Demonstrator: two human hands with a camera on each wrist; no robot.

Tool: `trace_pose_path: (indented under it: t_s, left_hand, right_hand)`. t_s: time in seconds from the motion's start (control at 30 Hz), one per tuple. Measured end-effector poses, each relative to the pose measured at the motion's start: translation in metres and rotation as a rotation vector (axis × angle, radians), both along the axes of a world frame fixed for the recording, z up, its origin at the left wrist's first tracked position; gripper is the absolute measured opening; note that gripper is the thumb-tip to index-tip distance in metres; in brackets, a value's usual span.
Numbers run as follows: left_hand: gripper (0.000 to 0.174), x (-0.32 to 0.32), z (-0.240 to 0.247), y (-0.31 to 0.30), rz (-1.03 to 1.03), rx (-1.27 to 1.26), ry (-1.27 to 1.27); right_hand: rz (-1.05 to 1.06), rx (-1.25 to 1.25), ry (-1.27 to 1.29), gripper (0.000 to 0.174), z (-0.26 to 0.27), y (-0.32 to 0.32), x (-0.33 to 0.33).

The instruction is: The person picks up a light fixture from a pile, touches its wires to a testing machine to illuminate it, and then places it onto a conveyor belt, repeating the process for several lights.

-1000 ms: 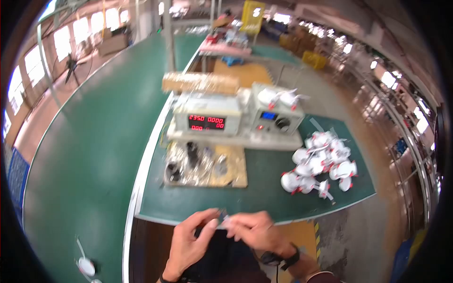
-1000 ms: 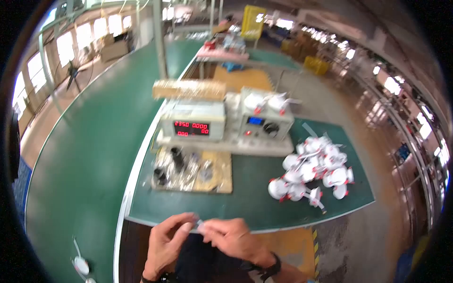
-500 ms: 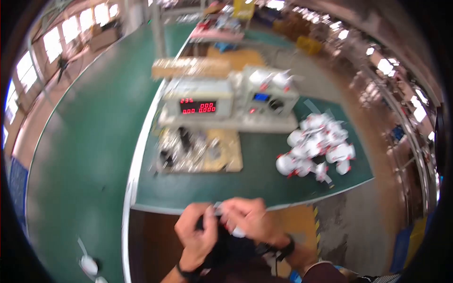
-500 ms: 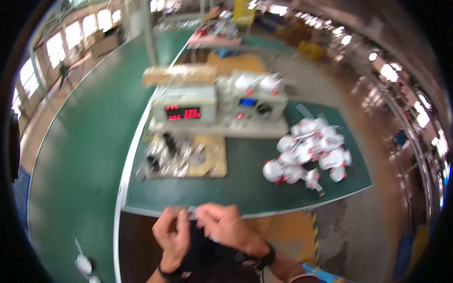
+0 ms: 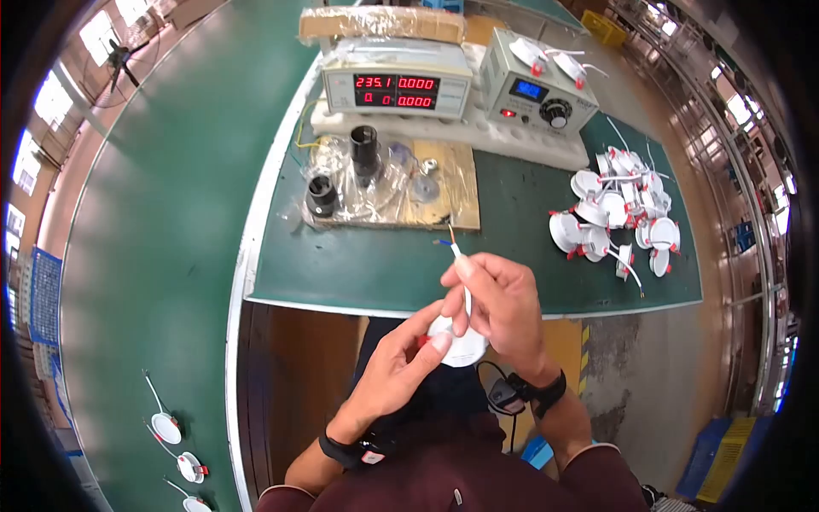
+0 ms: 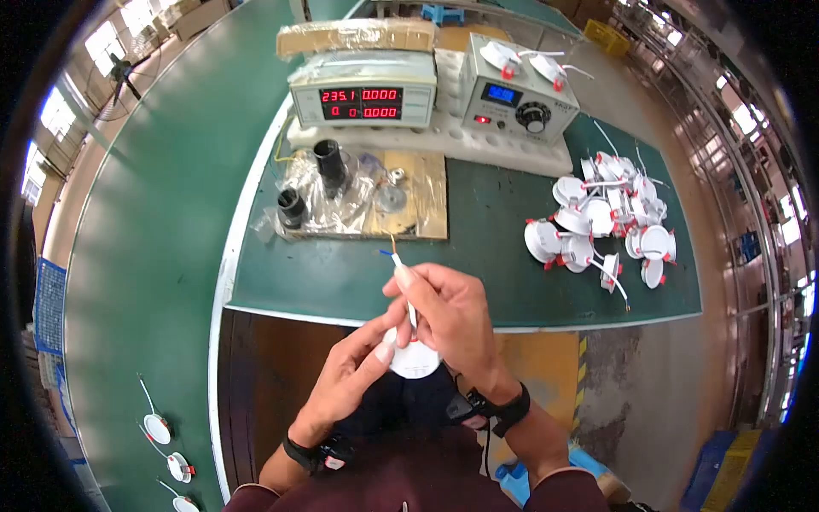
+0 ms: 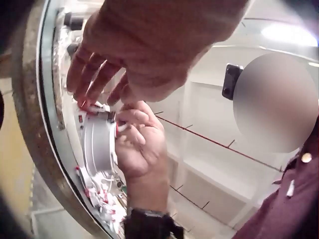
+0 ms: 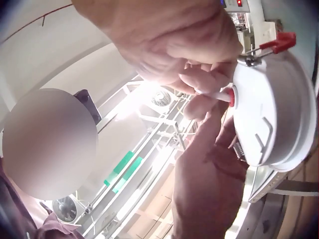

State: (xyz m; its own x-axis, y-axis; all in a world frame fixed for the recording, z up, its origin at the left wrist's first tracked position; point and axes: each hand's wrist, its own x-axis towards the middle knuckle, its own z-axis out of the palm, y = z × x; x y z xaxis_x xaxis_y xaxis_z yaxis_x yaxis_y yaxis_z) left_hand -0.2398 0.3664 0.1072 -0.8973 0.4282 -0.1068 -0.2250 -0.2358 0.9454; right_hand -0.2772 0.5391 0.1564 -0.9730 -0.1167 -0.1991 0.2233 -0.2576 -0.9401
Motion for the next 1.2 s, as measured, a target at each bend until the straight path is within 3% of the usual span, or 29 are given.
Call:
trace_pose_path:
  t_s: [0.03, 0.13, 0.23, 0.27, 0.37, 0.5, 0.63, 0.87, 1.2]
  left_hand:
    - [0.055, -0.001, 0.001, 0.000, -0.066, 0.161, -0.175]
    - [0.058, -0.014, -0.001, 0.000, -0.186, 0.131, -0.228]
    - [0.052, -0.035, -0.014, -0.006, -0.381, 0.230, -0.235]
    - [0.041, -0.041, -0.014, -0.001, -0.392, 0.301, -0.153]
    - [0.041, -0.041, 0.002, 0.006, -0.462, 0.440, -0.551]
    - [0.051, -0.059, -0.015, 0.016, -0.422, 0.541, -0.608]
    - [0.049, -0.091, -0.009, 0.020, -0.364, 0.584, -0.548]
    - [0.049, -0.126, -0.021, 0.026, -0.383, 0.581, -0.575]
    - [0.049, -0.133, -0.016, 0.031, -0.333, 0.525, -0.622]
  right_hand:
    - [0.001, 0.005, -0.015, 0.030, -0.002, 0.000, -0.002]
    - [0.008, 0.008, -0.015, 0.033, -0.007, -0.001, -0.015]
    - [0.017, 0.024, -0.029, 0.033, -0.010, 0.001, -0.021]
    - [0.023, 0.029, -0.020, 0.033, -0.014, 0.001, -0.023]
    - [0.019, 0.121, 0.001, 0.033, -0.016, 0.000, -0.033]
    - [0.068, 0.397, 0.048, 0.032, -0.035, 0.017, -0.069]
    - [0.119, 0.713, 0.253, 0.029, -0.043, 0.028, -0.113]
    - [0.148, 0.840, 0.292, 0.030, -0.056, 0.027, -0.155]
    - [0.137, 0.907, 0.284, 0.027, -0.053, 0.022, -0.156]
